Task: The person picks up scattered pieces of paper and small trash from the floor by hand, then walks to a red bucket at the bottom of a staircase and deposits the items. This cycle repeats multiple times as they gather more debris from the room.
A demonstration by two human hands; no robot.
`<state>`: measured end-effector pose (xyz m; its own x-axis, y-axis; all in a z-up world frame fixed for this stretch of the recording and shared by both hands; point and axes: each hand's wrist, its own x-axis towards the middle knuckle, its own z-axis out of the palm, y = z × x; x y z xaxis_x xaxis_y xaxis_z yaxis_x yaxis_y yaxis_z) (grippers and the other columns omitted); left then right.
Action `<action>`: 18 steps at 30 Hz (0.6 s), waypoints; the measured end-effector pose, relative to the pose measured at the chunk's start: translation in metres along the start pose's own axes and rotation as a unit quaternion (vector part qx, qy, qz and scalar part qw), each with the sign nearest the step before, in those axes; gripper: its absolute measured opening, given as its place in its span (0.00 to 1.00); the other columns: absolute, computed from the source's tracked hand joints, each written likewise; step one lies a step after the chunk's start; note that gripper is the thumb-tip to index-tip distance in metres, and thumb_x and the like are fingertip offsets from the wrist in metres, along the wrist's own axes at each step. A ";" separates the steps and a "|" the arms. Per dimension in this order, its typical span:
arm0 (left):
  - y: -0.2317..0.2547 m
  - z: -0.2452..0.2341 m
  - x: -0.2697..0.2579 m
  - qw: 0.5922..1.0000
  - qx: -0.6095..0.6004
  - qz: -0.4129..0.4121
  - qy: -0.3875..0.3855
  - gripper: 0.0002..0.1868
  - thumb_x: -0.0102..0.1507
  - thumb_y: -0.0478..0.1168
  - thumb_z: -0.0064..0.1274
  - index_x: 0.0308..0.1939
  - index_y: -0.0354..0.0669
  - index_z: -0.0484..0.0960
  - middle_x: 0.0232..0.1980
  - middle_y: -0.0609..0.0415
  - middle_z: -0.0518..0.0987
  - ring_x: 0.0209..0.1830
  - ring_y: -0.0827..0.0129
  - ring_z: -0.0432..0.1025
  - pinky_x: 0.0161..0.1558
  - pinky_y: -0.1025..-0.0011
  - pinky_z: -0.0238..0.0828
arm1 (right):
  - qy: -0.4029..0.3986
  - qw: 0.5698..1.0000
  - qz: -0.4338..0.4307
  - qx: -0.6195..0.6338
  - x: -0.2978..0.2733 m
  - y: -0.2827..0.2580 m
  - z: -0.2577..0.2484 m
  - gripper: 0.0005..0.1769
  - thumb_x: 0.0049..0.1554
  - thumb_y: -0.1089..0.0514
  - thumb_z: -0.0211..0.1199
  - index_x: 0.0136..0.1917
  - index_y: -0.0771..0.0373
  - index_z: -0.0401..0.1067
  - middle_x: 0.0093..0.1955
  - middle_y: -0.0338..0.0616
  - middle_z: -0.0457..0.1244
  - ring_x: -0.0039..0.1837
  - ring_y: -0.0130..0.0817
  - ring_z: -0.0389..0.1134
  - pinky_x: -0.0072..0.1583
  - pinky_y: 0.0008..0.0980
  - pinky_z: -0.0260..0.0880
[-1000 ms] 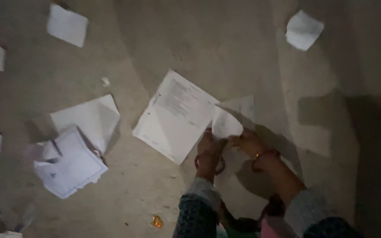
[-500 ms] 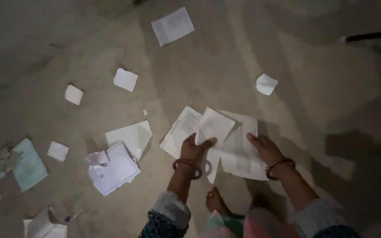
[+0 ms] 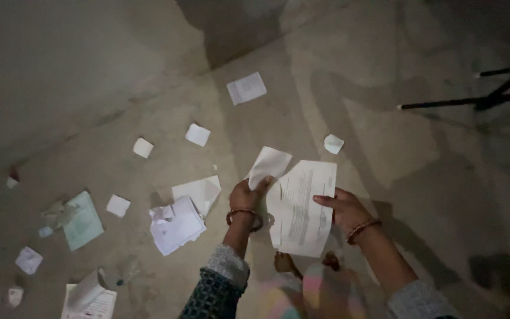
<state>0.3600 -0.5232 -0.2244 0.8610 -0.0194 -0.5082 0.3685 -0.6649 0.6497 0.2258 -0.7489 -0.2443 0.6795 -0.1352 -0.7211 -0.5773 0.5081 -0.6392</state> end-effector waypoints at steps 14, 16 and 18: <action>-0.043 -0.111 -0.058 0.967 -0.225 -0.101 -0.069 0.42 0.67 0.70 0.33 0.65 0.37 0.73 0.58 0.38 0.77 0.55 0.48 0.70 0.53 0.55 0.67 | -0.082 0.983 -0.082 -0.144 -0.107 -0.050 0.067 0.24 0.55 0.56 0.67 0.61 0.72 0.74 0.57 0.50 0.72 0.56 0.39 0.73 0.58 0.39 0.74; -0.060 -0.118 -0.067 0.957 -0.280 -0.051 -0.056 0.41 0.67 0.70 0.37 0.67 0.37 0.71 0.62 0.41 0.75 0.61 0.52 0.68 0.59 0.59 0.63 | -0.106 0.974 -0.106 -0.167 -0.115 -0.055 0.069 0.24 0.56 0.56 0.67 0.61 0.73 0.74 0.58 0.49 0.71 0.56 0.38 0.73 0.58 0.38 0.73; -0.077 -0.126 -0.083 0.941 -0.316 0.121 0.005 0.41 0.66 0.69 0.42 0.68 0.37 0.70 0.66 0.43 0.73 0.66 0.55 0.66 0.64 0.63 0.60 | -0.123 0.955 -0.128 -0.239 -0.116 -0.066 0.078 0.24 0.57 0.55 0.66 0.63 0.72 0.74 0.58 0.48 0.71 0.58 0.37 0.72 0.59 0.37 0.72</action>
<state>0.3047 -0.3761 -0.1613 0.9488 -0.1045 -0.2980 0.2925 -0.0648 0.9541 0.2208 -0.7004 -0.0972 0.8774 0.0301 -0.4787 -0.4795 0.0314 -0.8770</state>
